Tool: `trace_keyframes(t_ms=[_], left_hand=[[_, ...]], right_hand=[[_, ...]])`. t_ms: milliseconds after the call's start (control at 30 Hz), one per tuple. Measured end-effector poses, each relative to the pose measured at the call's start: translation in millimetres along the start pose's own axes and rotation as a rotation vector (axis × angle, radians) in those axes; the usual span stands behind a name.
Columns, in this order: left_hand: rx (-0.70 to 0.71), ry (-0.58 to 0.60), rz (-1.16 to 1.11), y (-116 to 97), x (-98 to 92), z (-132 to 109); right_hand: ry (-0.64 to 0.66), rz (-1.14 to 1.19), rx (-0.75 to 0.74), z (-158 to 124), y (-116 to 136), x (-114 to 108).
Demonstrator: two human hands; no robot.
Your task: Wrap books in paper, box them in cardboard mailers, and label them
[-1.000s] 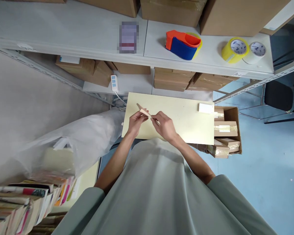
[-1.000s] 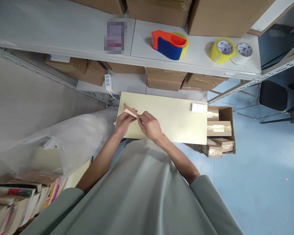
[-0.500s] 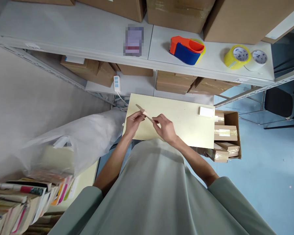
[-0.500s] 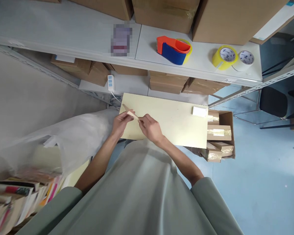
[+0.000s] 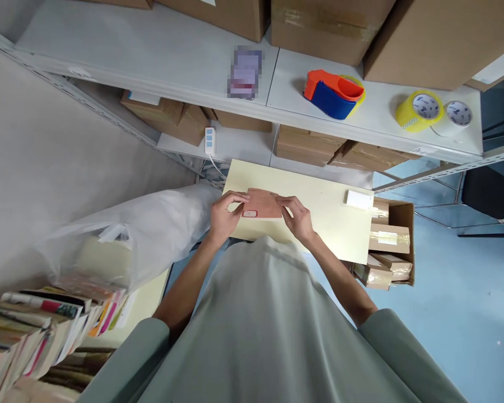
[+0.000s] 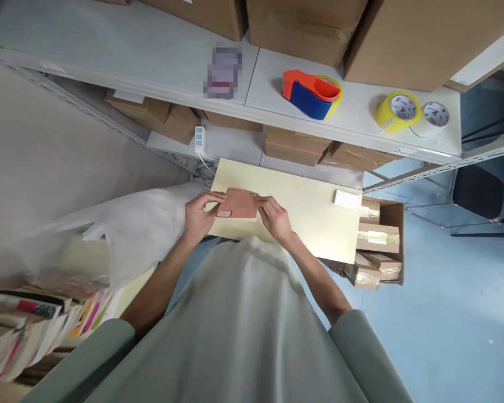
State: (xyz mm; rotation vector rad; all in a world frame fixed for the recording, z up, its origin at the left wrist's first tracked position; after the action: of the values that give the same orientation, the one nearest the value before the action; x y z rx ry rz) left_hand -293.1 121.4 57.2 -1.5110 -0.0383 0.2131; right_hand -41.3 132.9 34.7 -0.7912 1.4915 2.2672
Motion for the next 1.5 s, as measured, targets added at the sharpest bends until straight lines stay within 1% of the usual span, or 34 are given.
trace_keyframes(t_ms=[67, 133, 200, 267, 333, 367, 467, 567, 667, 767, 800, 867, 967, 1033, 1100, 1133, 1200, 1267, 1333, 1367, 1433, 1500], left_hand=[[-0.106, -0.021, -0.033, 21, -3.0, 1], [-0.226, -0.022, -0.071, 50, -5.1, 2], [-0.336, 0.000, -0.068, 81, -5.6, 1], [-0.431, -0.018, -0.005, 109, -7.6, -2], [-0.503, -0.046, 0.056, 130, -9.6, -5], [-0.528, -0.060, 0.077, 137, -10.8, -6], [-0.568, -0.096, 0.108, 149, -16.8, 0], [-0.546, -0.154, 0.092, 152, -28.6, 20], [-0.495, -0.235, 0.052, 151, -43.2, 44], [-0.445, -0.250, 0.021, 144, -53.9, 56], [-0.419, -0.245, 0.002, 140, -57.1, 55], [-0.361, -0.234, -0.051, 128, -64.9, 44], [-0.294, -0.198, -0.145, 102, -83.4, 11], [-0.250, -0.154, -0.189, 78, -101.7, -16], [-0.202, -0.147, -0.221, 52, -126.8, -44], [-0.190, -0.162, -0.233, 39, -141.6, -58], [-0.192, -0.218, -0.249, 19, -174.3, -82], [-0.197, -0.296, -0.248, 7, -209.2, -104], [-0.185, -0.373, -0.213, 6, -244.6, -124], [-0.177, -0.411, -0.184, 11, -262.2, -134], [-0.180, -0.479, -0.106, 31, -296.5, -152], [-0.227, -0.525, -0.013, 63, -328.1, -168]], right_hand=[[0.004, 0.091, 0.140, 2, -17, 12], [0.057, 0.184, 0.309, 2, -39, 32], [0.160, 0.228, 0.467, -2, -60, 59], [0.278, 0.203, 0.621, -9, -76, 86], [0.370, 0.165, 0.735, -16, -86, 109], [0.399, 0.153, 0.766, -17, -88, 119], [0.441, 0.142, 0.773, -9, -89, 141], [0.449, 0.134, 0.754, 14, -90, 155], [0.403, 0.093, 0.744, 44, -90, 162], [0.350, 0.041, 0.732, 67, -82, 164], [0.350, 0.028, 0.720, 71, -77, 164], [0.372, 0.013, 0.682, 75, -62, 164], [0.393, 0.031, 0.597, 71, -29, 166], [0.392, 0.060, 0.535, 64, -4, 170], [0.388, 0.085, 0.474, 58, 25, 176], [0.385, 0.096, 0.444, 55, 41, 179], [0.375, 0.120, 0.380, 50, 75, 188], [0.366, 0.146, 0.312, 47, 113, 198], [0.365, 0.161, 0.241, 45, 153, 208], [0.367, 0.160, 0.207, 44, 173, 213], [0.378, 0.147, 0.139, 42, 210, 226], [0.398, 0.133, 0.075, 38, 243, 240]])
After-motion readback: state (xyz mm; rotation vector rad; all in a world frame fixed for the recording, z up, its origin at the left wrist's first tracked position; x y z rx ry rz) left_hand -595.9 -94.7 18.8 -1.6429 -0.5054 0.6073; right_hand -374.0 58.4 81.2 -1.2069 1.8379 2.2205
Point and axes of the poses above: each hand's wrist, its own z-axis towards the middle knuckle, its own x-axis out of the palm, y = z × x, the point moved 5 cm from there along z, towards the middle knuckle, and after that the axes turned 10 degrees about -z, right-handed, at the moved point
